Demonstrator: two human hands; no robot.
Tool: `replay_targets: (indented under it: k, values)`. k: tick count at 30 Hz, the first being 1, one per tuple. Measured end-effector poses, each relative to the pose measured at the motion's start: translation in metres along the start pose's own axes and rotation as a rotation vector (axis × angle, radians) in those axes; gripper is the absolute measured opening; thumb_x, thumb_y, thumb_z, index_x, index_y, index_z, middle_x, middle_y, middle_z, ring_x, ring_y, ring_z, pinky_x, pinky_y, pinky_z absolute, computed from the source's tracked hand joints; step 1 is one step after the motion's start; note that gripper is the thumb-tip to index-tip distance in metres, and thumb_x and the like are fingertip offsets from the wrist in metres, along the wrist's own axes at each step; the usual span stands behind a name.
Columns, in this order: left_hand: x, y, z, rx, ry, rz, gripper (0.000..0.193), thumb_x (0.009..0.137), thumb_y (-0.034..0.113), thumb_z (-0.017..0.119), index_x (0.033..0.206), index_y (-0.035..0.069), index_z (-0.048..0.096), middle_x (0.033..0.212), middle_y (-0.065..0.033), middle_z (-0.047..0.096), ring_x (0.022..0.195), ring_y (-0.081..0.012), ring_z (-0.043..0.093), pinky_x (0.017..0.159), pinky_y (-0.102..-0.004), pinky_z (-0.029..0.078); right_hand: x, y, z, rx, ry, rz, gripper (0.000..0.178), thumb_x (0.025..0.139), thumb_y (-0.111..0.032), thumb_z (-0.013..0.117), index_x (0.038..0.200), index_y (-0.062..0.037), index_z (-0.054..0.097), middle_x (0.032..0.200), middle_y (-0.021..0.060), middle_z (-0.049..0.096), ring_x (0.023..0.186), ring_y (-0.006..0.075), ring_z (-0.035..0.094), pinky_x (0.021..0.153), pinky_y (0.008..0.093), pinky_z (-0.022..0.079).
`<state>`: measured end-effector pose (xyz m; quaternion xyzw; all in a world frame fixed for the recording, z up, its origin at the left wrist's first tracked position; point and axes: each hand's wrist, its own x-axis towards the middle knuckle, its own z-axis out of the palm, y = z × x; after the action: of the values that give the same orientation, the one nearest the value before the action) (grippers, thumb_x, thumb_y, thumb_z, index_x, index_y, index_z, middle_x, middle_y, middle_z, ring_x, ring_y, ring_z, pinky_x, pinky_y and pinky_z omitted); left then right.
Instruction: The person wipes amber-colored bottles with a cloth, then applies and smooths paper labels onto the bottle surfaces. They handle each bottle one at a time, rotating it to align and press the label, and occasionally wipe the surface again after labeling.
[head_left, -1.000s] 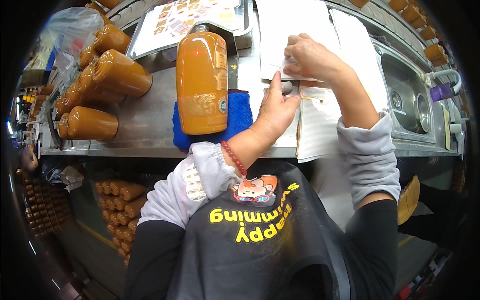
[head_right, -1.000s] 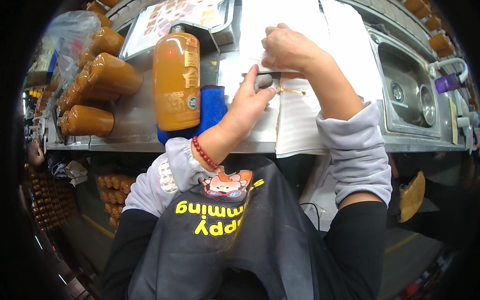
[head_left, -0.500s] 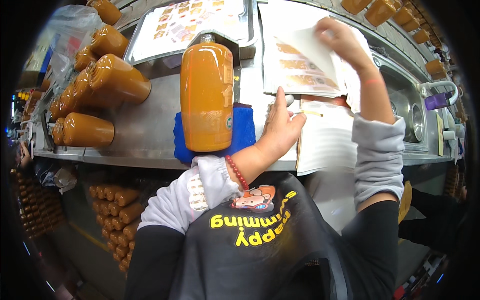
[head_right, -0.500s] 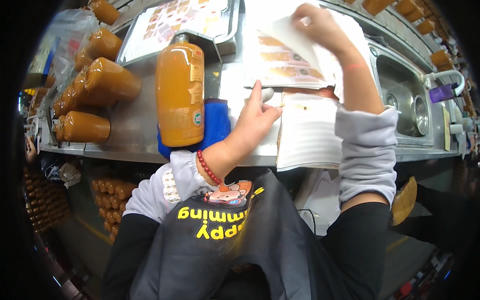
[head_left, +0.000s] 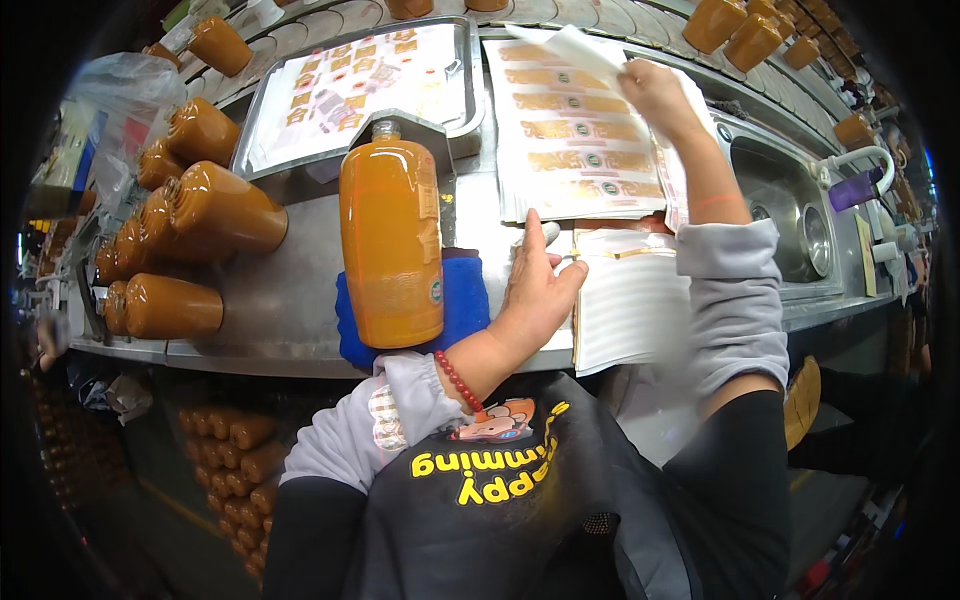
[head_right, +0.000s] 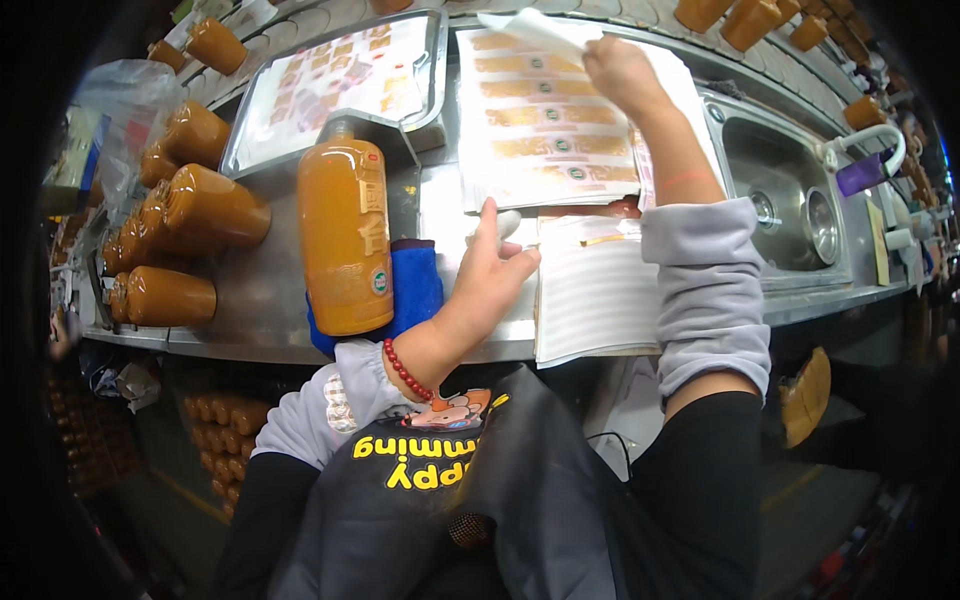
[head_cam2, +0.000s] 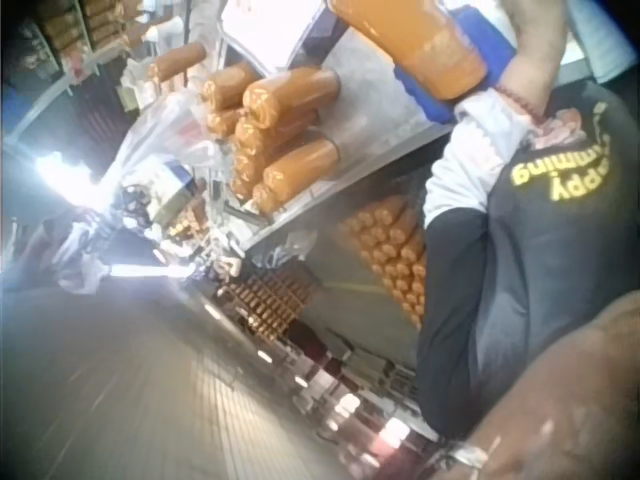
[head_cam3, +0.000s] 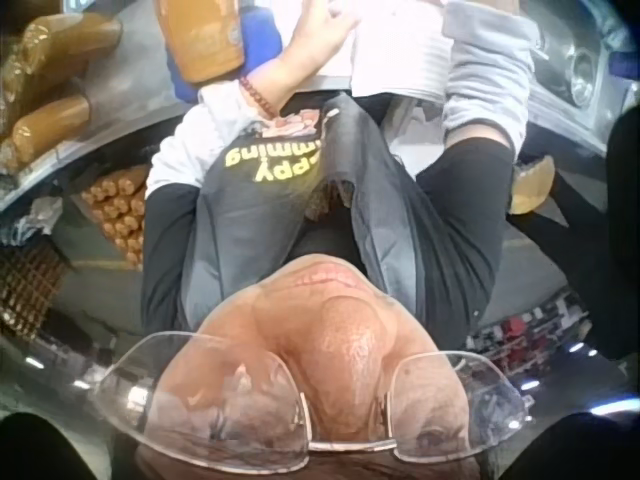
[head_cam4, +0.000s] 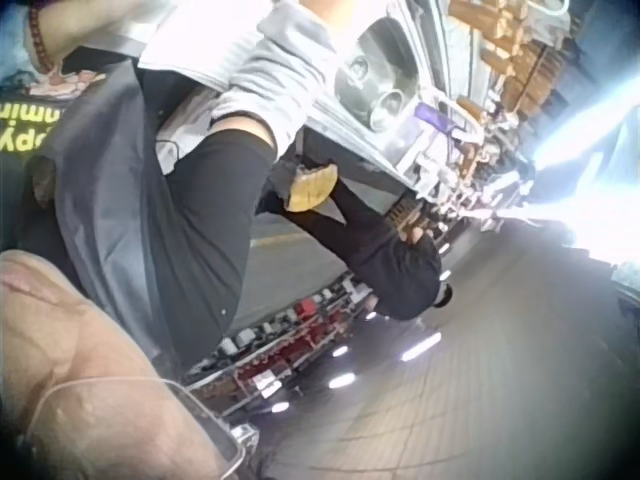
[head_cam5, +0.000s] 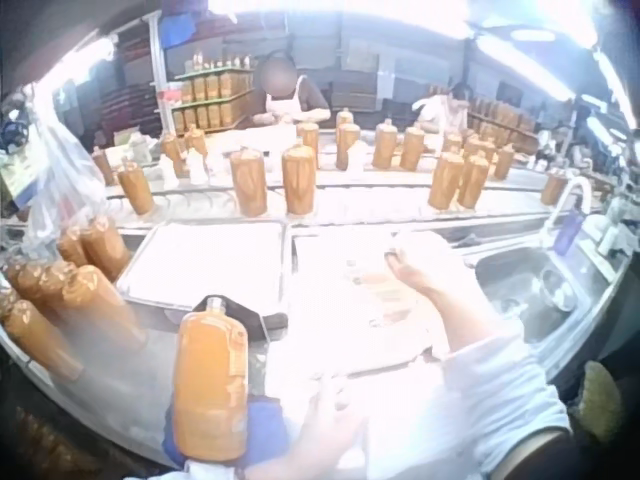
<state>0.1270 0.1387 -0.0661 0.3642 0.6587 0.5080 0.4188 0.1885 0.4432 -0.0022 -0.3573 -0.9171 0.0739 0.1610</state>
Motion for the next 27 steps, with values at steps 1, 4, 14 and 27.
replay_targets:
  k: [1, 4, 14, 27]
  values:
    - [-0.002, 0.005, -0.001, 0.004, 0.003, -0.037, 0.096, 0.09, 0.024, 0.068, 0.157, -0.011, 0.009, 0.134, -0.0249, 0.049, 0.109, -0.0222, 0.052, 0.098, -0.0327, 0.044, -0.002, 0.003, -0.019, 0.203, 0.029, 0.073, 0.025, 0.099, -0.023, 0.063, 0.108, -0.0016, 0.072, 0.088, 0.0096, 0.073, 0.082, 0.0188, 0.069, 0.076, 0.0326, 0.055]
    - [-0.004, 0.009, -0.002, -0.026, -0.028, -0.041, 0.093, 0.092, 0.021, 0.067, 0.158, -0.009, 0.008, 0.13, -0.0193, 0.049, 0.106, -0.0182, 0.051, 0.095, -0.0301, 0.045, -0.015, 0.075, -0.039, 0.729, 0.23, 0.111, 0.03, 0.103, -0.027, 0.061, 0.121, -0.0045, 0.069, 0.101, 0.0016, 0.072, 0.09, 0.011, 0.067, 0.079, 0.0264, 0.053]
    - [-0.003, 0.006, -0.004, -0.272, -0.066, -0.077, 0.09, 0.095, 0.014, 0.062, 0.159, -0.005, 0.003, 0.108, -0.0058, 0.054, 0.096, -0.0126, 0.05, 0.091, -0.0275, 0.043, -0.381, 0.16, -0.1, 1.659, 0.92, 0.676, 0.048, 0.103, -0.027, 0.055, 0.143, 0.0006, 0.051, 0.14, 0.0136, 0.059, 0.126, 0.0312, 0.059, 0.108, 0.0435, 0.047]
    - [-0.012, 0.027, -0.002, -0.308, 0.045, -0.081, 0.072, 0.094, 0.014, 0.061, 0.154, -0.003, 0.025, 0.129, -0.016, 0.052, 0.099, -0.0148, 0.055, 0.086, -0.0286, 0.047, -0.614, 0.155, 0.029, 0.509, 0.615, 1.426, 0.038, 0.103, -0.029, 0.059, 0.136, -0.0115, 0.063, 0.119, 0.0067, 0.068, 0.075, 0.01, 0.059, 0.052, 0.025, 0.043]
